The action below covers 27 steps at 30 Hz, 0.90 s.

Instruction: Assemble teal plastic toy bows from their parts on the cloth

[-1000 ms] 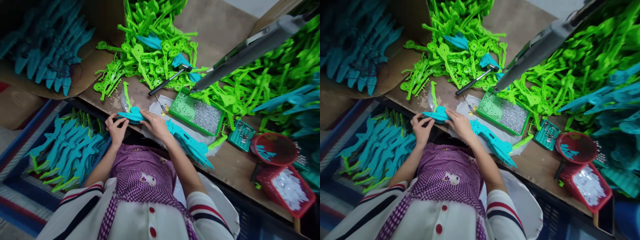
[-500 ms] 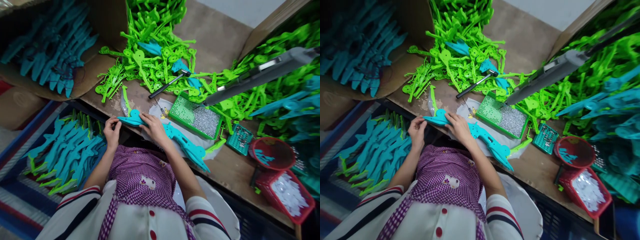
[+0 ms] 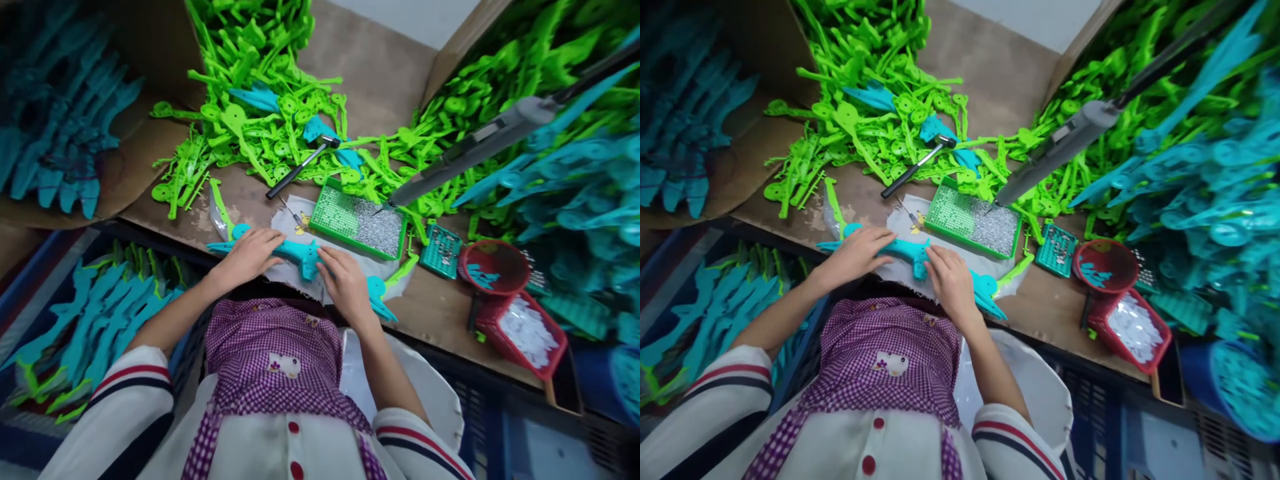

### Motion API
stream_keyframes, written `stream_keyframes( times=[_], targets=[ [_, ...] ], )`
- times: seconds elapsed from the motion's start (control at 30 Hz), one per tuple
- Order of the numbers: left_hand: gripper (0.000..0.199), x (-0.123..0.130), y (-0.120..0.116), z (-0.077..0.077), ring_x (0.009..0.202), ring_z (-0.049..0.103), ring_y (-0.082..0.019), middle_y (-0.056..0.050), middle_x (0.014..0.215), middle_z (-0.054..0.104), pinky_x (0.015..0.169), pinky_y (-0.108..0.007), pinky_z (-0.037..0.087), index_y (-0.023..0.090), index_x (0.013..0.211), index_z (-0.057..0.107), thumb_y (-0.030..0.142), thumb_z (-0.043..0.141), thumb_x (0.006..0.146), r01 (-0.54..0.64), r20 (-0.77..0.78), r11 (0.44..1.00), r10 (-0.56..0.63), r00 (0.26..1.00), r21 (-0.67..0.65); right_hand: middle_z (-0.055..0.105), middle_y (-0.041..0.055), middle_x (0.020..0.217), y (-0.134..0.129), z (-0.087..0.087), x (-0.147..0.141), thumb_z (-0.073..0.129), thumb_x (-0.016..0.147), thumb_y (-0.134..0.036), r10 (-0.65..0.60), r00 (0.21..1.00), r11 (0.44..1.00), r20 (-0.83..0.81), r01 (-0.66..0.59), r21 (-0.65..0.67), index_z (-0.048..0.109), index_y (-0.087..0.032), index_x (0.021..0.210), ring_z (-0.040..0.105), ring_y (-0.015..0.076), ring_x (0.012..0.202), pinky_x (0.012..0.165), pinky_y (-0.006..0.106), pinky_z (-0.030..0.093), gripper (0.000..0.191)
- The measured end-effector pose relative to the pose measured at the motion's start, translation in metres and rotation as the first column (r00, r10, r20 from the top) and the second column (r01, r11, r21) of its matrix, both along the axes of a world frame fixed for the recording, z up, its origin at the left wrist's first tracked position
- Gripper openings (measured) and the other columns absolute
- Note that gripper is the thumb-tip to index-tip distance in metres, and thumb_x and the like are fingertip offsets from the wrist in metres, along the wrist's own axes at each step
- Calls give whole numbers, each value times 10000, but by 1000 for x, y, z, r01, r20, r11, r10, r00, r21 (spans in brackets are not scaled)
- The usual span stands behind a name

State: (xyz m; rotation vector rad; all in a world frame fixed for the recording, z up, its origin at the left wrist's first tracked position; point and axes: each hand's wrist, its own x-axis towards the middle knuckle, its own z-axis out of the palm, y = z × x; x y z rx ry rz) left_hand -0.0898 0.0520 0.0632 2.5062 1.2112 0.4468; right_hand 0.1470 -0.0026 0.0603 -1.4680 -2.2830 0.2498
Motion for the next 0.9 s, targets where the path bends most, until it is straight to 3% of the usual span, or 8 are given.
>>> stream_keyframes(
  times=[0.13,0.23,0.5,0.7,0.9],
  targets=[
    [254,18,15,-6,1043,648,-252,-101,1081,704,903,-374,502,166,1115,662,206,658,865,91,-148,992,-103,983,-88,617,119,1373,-18,-21,17,398,1010,-332,-5,996,999,88,8,-40,596,-180,1340,578,237,1294,1082,449,478,414],
    [175,19,25,-10,958,656,-242,-76,961,694,822,-344,510,173,1001,673,200,689,829,115,-141,988,-129,982,-102,558,104,1434,-24,-30,15,399,1009,-305,12,991,998,130,-4,-65,537,-191,1402,507,220,1364,1130,436,435,432],
    [228,14,34,-24,979,641,-255,-60,1001,688,831,-364,505,217,1010,649,237,711,791,106,-23,984,-110,994,-144,497,110,1484,-22,-23,20,423,999,-289,62,982,993,177,-42,-114,469,-192,1454,465,225,1397,1141,451,414,467],
    [304,24,41,-23,1032,627,-267,-79,1094,677,876,-383,503,219,1106,669,244,676,804,120,-5,978,-123,992,-173,500,96,1489,-14,-20,29,406,1008,-324,85,980,990,182,-62,-129,489,-201,1432,451,220,1408,1141,461,400,450],
    [320,22,41,-20,1051,648,-257,-88,1175,676,903,-377,519,215,1155,680,308,656,849,173,16,963,-174,985,-205,510,126,1474,-21,-19,25,401,1008,-377,76,971,994,226,-57,-90,489,-132,1427,456,239,1404,1136,454,394,493]
  ],
)
